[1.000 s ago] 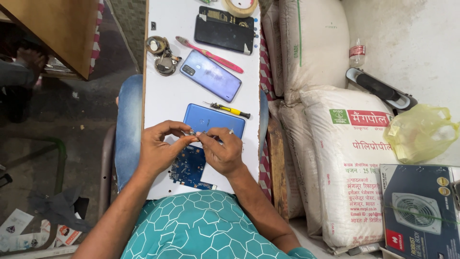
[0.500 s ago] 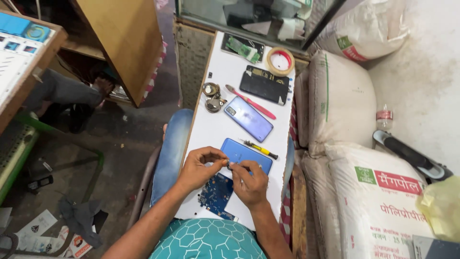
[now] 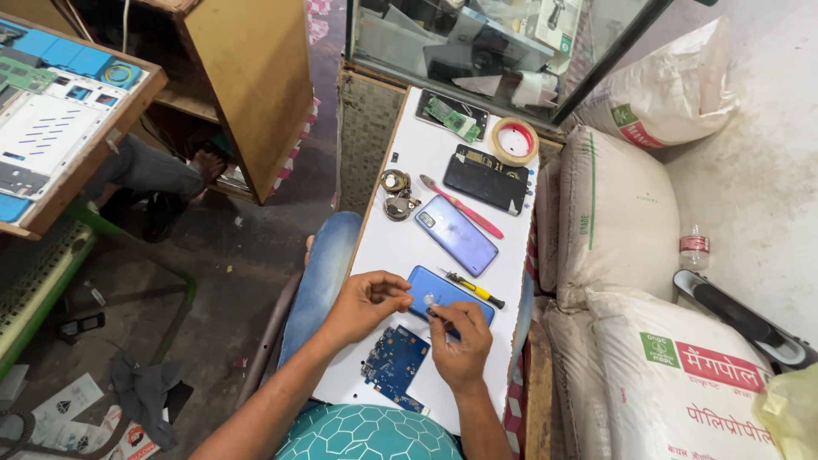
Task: The person sits at a small white work board and repairs a disassembled smartphone, picking up and fitting small components and screws onto the exposed motherboard by hand. They use a screwdriver on the board and handle the phone body, battery, and back cover while working through the parts laid out on the board.
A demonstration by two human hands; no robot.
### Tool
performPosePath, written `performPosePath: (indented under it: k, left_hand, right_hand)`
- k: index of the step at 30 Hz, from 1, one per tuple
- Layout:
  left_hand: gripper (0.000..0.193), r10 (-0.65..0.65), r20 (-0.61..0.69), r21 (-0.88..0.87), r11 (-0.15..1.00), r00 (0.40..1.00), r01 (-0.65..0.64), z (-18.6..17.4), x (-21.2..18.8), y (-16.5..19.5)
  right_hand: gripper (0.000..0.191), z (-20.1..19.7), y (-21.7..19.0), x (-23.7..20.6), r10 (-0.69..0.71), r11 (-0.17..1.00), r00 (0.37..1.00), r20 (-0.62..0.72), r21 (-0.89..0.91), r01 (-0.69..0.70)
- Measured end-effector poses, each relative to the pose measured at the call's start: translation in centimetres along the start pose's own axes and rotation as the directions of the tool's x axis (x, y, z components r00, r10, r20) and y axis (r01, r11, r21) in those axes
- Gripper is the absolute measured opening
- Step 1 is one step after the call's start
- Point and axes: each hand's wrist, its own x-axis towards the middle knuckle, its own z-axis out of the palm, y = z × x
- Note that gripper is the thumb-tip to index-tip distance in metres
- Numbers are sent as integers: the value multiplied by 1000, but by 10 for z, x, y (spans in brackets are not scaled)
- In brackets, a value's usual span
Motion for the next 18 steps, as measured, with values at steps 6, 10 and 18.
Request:
performPosePath:
  k: [6, 10, 18]
  left_hand:
    - [27, 276, -70, 538, 820, 959, -196, -22, 29, 17]
    - [28, 419, -129, 662, 711, 899, -237, -27, 58, 29]
    - [20, 550, -103, 739, 600, 829, -306, -15, 93, 42]
  right_hand:
    - [18, -1, 0, 3, 38, 999, 999, -12, 24, -37]
    - [19, -5, 8, 2, 11, 999, 1000, -6, 34, -11]
    - [18, -8, 18, 10, 58, 994, 998, 16, 95, -60]
